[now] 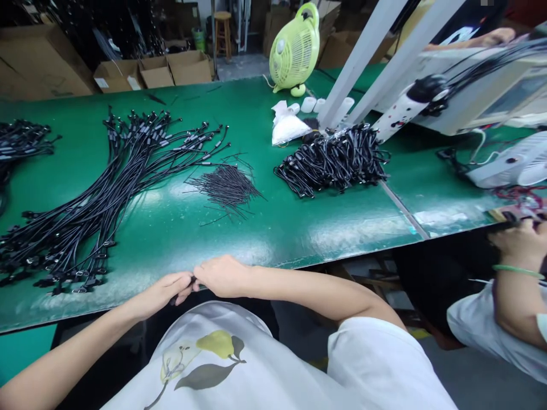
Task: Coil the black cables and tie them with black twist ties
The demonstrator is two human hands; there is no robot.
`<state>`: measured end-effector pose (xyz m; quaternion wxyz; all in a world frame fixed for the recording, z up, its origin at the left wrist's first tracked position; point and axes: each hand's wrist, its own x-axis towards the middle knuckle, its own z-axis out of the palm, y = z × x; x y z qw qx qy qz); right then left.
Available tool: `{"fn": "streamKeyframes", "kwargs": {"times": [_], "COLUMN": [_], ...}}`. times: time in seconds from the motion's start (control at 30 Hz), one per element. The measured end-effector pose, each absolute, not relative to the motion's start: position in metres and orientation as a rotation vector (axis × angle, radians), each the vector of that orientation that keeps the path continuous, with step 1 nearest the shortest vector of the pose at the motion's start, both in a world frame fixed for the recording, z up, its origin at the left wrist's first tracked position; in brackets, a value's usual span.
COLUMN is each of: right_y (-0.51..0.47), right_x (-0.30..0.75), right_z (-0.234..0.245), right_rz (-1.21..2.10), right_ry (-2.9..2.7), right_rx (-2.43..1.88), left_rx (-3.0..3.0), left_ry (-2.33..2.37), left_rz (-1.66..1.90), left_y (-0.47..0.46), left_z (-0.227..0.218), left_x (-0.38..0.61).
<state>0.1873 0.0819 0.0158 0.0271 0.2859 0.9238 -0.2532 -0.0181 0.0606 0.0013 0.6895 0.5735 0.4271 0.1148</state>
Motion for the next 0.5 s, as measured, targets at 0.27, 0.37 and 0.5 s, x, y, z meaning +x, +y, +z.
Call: {"fn": "streamKeyframes", "kwargs": {"times": [0.27, 0.37, 0.5], "right_y": [0.174, 0.203, 0.207], "right_x": [0.258, 0.272, 0.27], "right_z": [0.0, -0.02, -0.038], "right_rz": [-0.792, -0.385, -0.373], "right_ry": [2.685, 2.323, 2.292], "right_rx": [2.161, 2.575, 2.568], "left_rx": [0.707, 0.662, 0.635], "left_ry": [1.145, 1.121, 1.087], "left_rz": [0.962, 1.127, 1.166], "left_y": [0.068, 0.068, 0.065], "left_z": [-0.034, -0.037, -0.033], "left_x": [-0.012, -0.001, 0.016]}}
